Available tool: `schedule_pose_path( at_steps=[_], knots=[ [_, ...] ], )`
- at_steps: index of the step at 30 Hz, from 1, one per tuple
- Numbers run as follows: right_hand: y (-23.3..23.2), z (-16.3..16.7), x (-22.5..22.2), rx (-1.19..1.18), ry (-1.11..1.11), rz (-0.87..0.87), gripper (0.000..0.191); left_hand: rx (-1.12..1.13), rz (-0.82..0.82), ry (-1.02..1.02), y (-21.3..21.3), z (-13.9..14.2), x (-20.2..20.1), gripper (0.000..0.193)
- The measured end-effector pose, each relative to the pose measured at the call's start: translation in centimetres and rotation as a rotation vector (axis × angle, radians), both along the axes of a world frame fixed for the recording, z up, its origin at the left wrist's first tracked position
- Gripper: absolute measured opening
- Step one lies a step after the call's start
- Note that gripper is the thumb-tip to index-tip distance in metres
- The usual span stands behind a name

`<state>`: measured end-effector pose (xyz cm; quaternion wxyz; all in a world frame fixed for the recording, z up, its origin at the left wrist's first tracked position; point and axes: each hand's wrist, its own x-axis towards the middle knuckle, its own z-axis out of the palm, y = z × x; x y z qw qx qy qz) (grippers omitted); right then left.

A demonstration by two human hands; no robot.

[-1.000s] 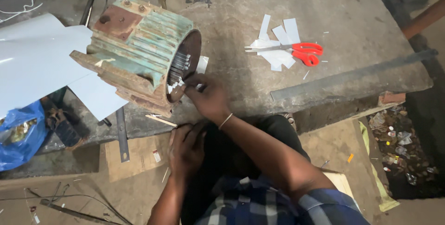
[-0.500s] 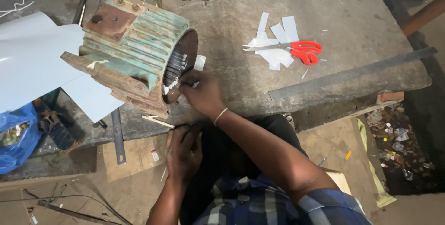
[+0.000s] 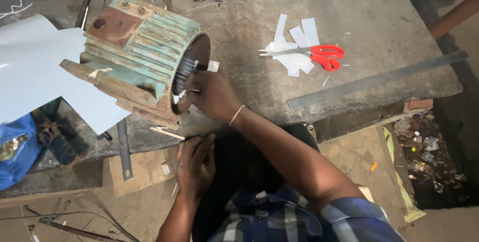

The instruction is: The person cuts strips from a white sheet with red-handled scissors, folds and trims the strips by hand, and inserts them into the slots of an old electric motor stator on the workbench, lining the slots one at a time.

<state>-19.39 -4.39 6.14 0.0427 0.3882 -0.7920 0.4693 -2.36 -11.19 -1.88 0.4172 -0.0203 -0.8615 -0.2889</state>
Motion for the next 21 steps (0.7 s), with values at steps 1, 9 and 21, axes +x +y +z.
schedule_pose_path(
  at_steps=[1, 9, 21],
  knots=[
    [0.2, 0.2, -0.1, 0.015, 0.038, 0.009, 0.022, 0.001, 0.003, -0.019, -0.1, -0.1, 0.0, 0.028],
    [3.0, 0.4, 0.9, 0.204, -0.073, -0.164, 0.019, 0.016, 0.016, -0.019, 0.0, -0.5, -0.3, 0.028],
    [1.8, -1.4, -0.3, 0.145, -0.053, -0.102, 0.019, 0.009, 0.011, -0.057, -0.2, -0.2, -0.2, 0.029]
  ],
)
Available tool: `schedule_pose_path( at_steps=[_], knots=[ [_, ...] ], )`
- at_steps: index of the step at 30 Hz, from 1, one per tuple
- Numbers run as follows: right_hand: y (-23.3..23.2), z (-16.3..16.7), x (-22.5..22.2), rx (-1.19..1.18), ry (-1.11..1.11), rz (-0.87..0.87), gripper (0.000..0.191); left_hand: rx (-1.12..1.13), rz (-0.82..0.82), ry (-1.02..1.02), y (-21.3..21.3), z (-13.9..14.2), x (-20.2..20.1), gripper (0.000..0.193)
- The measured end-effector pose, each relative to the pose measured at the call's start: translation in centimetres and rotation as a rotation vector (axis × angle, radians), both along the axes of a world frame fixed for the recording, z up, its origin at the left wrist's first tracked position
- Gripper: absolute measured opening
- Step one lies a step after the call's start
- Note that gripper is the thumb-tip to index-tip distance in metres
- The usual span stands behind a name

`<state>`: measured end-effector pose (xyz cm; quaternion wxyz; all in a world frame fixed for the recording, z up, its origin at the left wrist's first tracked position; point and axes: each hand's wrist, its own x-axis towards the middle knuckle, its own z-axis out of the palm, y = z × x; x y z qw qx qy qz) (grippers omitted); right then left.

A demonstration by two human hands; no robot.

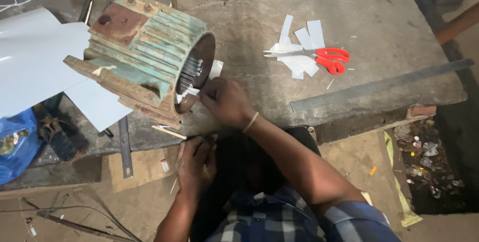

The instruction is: The person cuts strips from a white sheet with red-handled scissors, folds and trims the strips by hand, and inserts them into the slots of an old electric motor stator on the workbench, lining the slots one at a time.

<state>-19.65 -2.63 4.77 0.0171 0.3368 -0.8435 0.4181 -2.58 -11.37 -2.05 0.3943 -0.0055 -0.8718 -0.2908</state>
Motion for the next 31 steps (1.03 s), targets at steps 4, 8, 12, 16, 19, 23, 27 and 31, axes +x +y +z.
schedule_pose_path(
  at_steps=[4, 8, 12, 16, 19, 23, 27, 31],
  knots=[
    [-1.5, -0.7, -0.4, -0.127, -0.009, 0.058, 0.019, 0.007, -0.014, 0.026, 0.2, -0.1, -0.1, 0.029],
    [-0.9, -1.3, -0.8, -0.144, -0.15, 0.04, 0.017, 0.015, -0.01, -0.017, -0.1, -0.6, 0.1, 0.031],
    [-1.2, -2.0, -1.2, -0.279, -0.144, 0.038, 0.022, -0.003, 0.055, -0.093, 0.0, -1.1, 0.1, 0.029],
    [-1.3, -2.9, -2.4, -0.246, -0.244, 0.058, 0.024, 0.021, 0.052, -0.118, -0.2, -1.5, 0.2, 0.027],
    [-1.4, -3.1, -3.0, -0.283, -0.356, 0.106, 0.026, 0.048, 0.038, -0.127, -0.4, -1.6, 0.1, 0.027],
    [-1.6, -3.1, -2.8, -0.277, -0.328, 0.077, 0.027, 0.04, 0.045, -0.106, -0.3, -1.4, -0.2, 0.027],
    [-2.2, -2.8, -2.7, -0.288, -0.282, 0.049, 0.034, 0.043, 0.05, -0.14, -0.2, -1.6, -0.2, 0.027],
    [-2.4, -1.9, -2.4, -0.196, -0.169, -0.032, 0.044, 0.034, 0.046, -0.124, -0.2, -1.8, -0.3, 0.027]
  ],
)
